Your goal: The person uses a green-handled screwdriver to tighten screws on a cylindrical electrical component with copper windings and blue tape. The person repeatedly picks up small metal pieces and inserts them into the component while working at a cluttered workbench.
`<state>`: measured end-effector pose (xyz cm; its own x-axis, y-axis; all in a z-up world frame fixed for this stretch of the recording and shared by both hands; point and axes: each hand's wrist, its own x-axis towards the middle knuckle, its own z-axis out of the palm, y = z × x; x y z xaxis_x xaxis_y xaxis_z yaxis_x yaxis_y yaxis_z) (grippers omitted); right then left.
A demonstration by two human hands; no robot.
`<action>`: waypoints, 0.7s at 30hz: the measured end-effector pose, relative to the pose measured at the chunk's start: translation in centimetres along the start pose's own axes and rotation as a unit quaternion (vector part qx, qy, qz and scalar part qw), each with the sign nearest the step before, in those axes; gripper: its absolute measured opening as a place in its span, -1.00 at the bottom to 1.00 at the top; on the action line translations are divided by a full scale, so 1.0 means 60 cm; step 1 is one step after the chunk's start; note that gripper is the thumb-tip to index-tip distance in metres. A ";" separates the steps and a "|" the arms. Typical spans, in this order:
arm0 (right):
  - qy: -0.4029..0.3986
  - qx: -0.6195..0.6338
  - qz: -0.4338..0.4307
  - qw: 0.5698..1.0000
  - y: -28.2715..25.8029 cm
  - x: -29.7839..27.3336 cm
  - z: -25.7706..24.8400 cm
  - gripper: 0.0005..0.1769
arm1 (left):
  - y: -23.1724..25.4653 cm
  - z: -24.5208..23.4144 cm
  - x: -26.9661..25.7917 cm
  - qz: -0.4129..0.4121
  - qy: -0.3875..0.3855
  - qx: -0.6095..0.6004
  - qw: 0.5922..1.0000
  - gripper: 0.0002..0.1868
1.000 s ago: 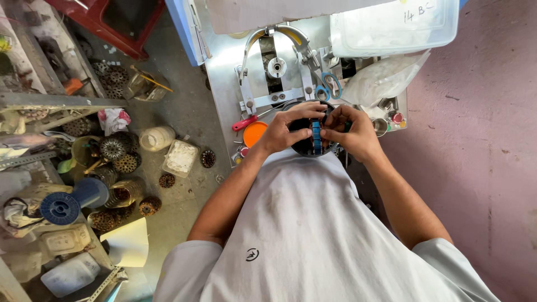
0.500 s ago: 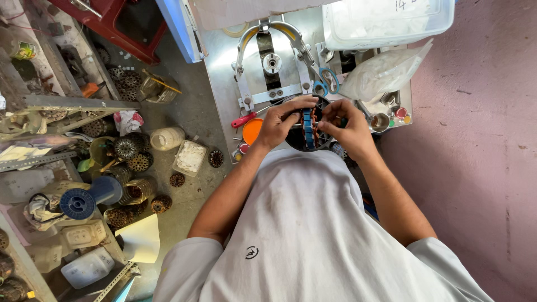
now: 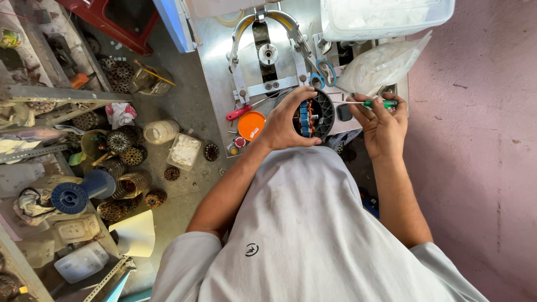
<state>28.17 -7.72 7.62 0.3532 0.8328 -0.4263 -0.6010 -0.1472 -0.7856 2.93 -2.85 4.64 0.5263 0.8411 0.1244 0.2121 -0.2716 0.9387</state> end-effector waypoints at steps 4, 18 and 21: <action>0.010 -0.011 0.008 1.000 0.005 -0.024 0.018 -0.54 | -0.001 0.013 -0.011 0.060 0.048 0.022 0.997 0.00; -0.053 -0.143 -0.152 0.976 0.051 -0.097 0.083 -0.24 | -0.024 0.003 -0.019 0.129 0.042 0.022 0.991 0.10; -0.060 -0.147 -0.164 0.974 0.054 -0.103 0.089 -0.24 | -0.033 -0.015 -0.020 0.113 0.019 -0.022 0.993 -0.04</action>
<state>20.21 -10.51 10.07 0.3950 0.9142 -0.0901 -0.2326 0.0047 -0.9726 1.12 -2.91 2.93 0.5239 0.7790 0.3446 0.0554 -0.4349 0.8988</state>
